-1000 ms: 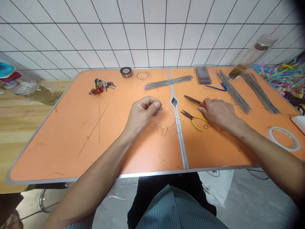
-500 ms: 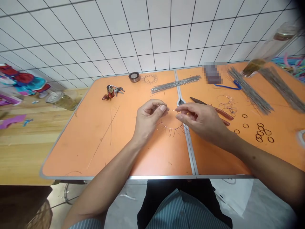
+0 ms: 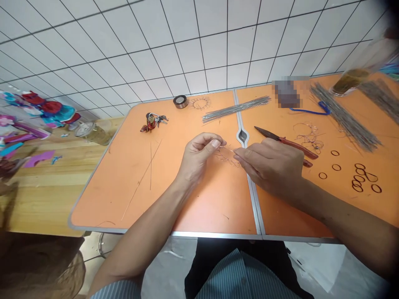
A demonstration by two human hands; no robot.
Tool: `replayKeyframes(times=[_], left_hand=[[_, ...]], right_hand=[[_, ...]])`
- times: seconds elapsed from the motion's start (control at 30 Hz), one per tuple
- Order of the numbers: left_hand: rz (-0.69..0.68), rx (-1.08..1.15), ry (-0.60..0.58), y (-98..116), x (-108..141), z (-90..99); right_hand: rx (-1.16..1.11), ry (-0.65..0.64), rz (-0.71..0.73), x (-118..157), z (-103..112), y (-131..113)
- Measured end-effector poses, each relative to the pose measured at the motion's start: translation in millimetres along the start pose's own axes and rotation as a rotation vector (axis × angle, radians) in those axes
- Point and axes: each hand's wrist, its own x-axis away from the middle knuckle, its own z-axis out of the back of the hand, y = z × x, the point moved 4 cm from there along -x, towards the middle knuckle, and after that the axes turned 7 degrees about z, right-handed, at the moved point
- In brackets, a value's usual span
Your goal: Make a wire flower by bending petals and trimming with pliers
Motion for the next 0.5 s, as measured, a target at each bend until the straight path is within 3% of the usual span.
replayKeyframes(times=[0.23, 0.5], left_hand=[[0.023, 0.011, -0.030, 1.9, 0.6, -0.1], [0.187, 0.001, -0.055, -0.1, -1.1, 0.8]], right_hand=[[-0.032, 0.064, -0.003, 2.4, -2.0, -0.8], [-0.571, -0.004, -0.349, -2.0, -15.6, 16.1]])
